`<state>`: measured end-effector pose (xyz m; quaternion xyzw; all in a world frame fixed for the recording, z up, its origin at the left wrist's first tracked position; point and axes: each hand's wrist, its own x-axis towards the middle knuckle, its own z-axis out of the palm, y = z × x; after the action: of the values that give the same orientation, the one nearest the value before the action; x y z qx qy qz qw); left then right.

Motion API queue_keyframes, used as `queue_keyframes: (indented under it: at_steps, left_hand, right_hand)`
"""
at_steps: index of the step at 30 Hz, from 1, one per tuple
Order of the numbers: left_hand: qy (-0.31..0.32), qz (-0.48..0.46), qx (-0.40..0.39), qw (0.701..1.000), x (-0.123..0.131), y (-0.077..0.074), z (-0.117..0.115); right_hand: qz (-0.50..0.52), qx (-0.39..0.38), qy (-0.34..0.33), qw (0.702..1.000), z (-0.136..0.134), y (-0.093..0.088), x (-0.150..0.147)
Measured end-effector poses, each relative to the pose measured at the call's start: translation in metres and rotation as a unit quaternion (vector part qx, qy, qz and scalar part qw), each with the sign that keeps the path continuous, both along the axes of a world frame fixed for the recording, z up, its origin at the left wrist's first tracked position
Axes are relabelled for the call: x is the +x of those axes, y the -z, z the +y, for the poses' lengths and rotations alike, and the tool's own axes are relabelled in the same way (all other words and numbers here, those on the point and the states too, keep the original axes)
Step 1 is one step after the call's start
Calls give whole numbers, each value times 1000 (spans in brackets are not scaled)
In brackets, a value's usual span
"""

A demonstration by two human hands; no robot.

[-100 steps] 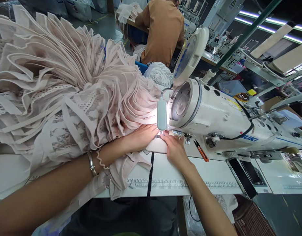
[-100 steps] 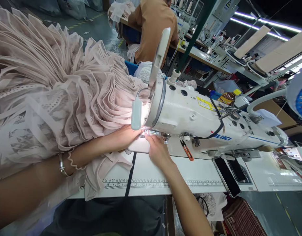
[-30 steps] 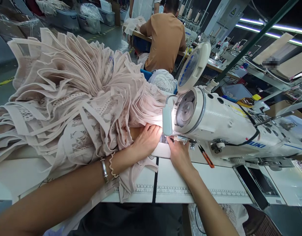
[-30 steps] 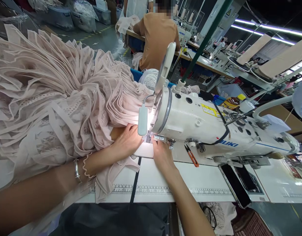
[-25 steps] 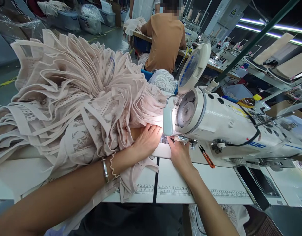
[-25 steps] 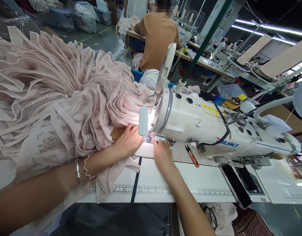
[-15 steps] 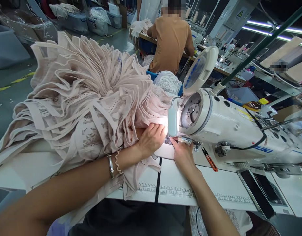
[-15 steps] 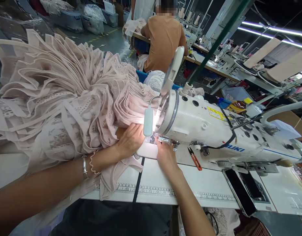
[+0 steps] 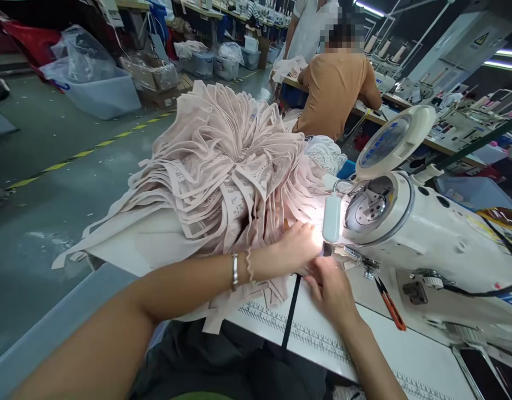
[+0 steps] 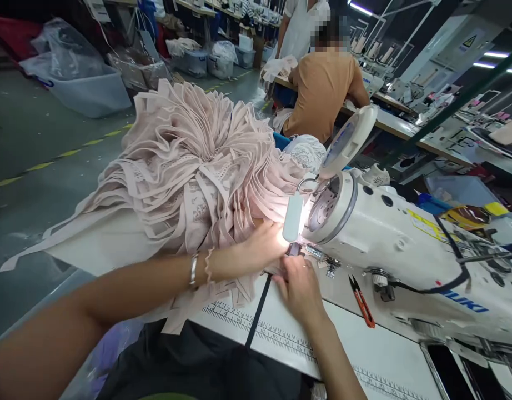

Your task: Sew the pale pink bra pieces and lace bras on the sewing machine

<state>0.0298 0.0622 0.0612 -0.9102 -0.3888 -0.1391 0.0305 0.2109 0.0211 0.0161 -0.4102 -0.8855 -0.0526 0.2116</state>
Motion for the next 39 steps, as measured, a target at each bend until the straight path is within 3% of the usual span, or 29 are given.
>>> queue_keyframes:
  at_steps: [3,5,7,10,12,15,17,20,22,26,28,31,36,39]
  left_hand:
    - [10,62,42,997,-24,-11,-39]
    - [-40,100,87,990,-44,-13,-54]
    - [-74,108,60,990,-59,-13,-58]
    - [-14,86,-58,995,-63,-6,-49]
    - [61,76,-72,993,-55,2,-41]
    - [123,51,52,990,-40,14,-33]
    - [112,58,123,984,-35,19,-33]
    - [56,152,116,980,-36,22,-34]
    - [52,203,99,973,-39,21,-33]
    - [101,151,151,972,-36,19,-21]
    - [140,102,170,970,-33,19,-13]
    - [179,65,135,972,-33,23,-2]
    - [168,33,83,982,-47,31,14]
    - [174,31,111,978,-43,31,11]
  right_hand:
    - [29,-39,6,999,-11,-8,-7]
    - [90,-99,75,988,-14,-15,-8]
    - [164,-199,150,955,-15,-20,-5]
    - [229,-324,216,892,-14,-24,-4]
    - [215,-343,235,884,-13,-23,-5]
    - [124,-299,263,909,-13,-19,-5]
    - [61,-223,284,930,-13,-17,1]
    - [-17,-66,317,946,-14,-16,21]
    - [-73,-14,320,945,-15,-16,35]
    - [-133,9,257,957,-13,-11,44]
    - [-118,40,195,973,-12,-8,37]
    - [-59,78,106,990,-10,-7,23]
    - [-67,123,82,987,-9,-6,19]
    - [-112,142,76,981,-9,-5,28]
